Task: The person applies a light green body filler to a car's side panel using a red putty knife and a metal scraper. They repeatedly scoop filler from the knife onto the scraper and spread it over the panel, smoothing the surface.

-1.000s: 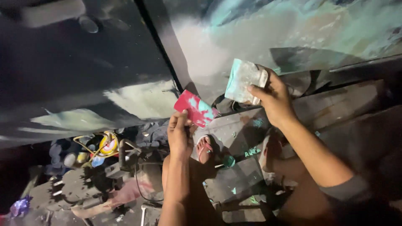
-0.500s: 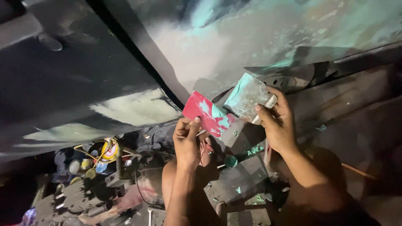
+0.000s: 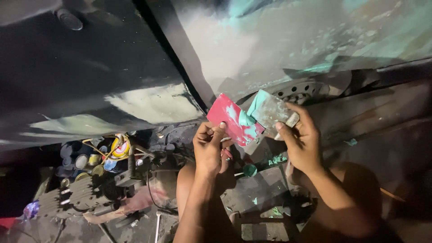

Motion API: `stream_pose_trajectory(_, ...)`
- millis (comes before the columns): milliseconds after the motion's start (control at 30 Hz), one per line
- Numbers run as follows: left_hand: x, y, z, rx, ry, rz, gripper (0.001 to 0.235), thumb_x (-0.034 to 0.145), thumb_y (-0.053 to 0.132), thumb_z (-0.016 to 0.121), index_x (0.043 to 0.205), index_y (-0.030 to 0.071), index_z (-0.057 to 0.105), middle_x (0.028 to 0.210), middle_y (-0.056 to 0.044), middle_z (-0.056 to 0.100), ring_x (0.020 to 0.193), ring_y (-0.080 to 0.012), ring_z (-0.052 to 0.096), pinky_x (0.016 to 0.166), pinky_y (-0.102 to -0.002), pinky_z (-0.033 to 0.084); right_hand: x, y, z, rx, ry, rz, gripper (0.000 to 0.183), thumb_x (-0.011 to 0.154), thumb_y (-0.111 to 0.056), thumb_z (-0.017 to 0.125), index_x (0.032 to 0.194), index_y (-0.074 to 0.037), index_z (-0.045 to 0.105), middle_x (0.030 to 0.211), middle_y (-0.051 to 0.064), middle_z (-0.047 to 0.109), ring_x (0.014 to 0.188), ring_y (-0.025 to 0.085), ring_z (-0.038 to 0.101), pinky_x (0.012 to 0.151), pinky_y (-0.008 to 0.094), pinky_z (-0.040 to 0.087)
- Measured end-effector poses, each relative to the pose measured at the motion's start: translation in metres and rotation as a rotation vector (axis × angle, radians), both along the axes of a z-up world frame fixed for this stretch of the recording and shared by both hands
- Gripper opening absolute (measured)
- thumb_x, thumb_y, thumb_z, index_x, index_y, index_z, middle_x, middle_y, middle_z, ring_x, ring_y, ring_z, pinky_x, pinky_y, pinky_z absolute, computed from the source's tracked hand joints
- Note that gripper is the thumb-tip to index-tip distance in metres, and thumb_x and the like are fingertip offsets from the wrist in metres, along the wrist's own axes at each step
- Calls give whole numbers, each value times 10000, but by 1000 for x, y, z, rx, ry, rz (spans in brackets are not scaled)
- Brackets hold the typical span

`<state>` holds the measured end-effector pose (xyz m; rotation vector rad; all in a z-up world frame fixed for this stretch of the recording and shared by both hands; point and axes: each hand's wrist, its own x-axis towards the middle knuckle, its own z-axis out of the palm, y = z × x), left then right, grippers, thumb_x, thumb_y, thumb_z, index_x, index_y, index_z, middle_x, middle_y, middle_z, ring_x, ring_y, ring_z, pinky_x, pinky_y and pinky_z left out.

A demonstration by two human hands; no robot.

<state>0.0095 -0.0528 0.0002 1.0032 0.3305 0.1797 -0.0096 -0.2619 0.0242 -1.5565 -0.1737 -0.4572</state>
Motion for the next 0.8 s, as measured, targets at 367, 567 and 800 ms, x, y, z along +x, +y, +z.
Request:
stream_pose_trajectory(367, -2, -12, 8, -55, 30, 26, 180, 908, 56, 776, 824, -17, 634, 663, -71, 600, 589, -201, 696, 572, -456, 696, -9, 6, -5, -105, -4, 63, 460, 947, 10, 629, 1402, 16, 556, 1234, 215, 698, 1216, 241, 612, 1071, 459, 481)
stream_pose_trajectory(567, 3, -15, 13, -68, 18, 34, 176, 917, 74, 771, 849, -22, 640, 684, -88, 630, 594, -204, 702, 594, -451, 698, -15, 3, -6, -200, 26, 86, 446, 941, 4, 637, 1383, 21, 583, 1242, 235, 705, 1243, 275, 611, 1054, 468, 480)
stream_pose_trajectory(800, 9, -9, 30, -48, -40, 126, 153, 929, 59, 752, 879, -12, 627, 723, -87, 653, 644, -208, 721, 618, -443, 693, -19, -5, -30, -349, 122, 162, 422, 916, 2, 656, 1338, 4, 649, 1236, 248, 720, 1237, 391, 638, 1064, 556, 459)
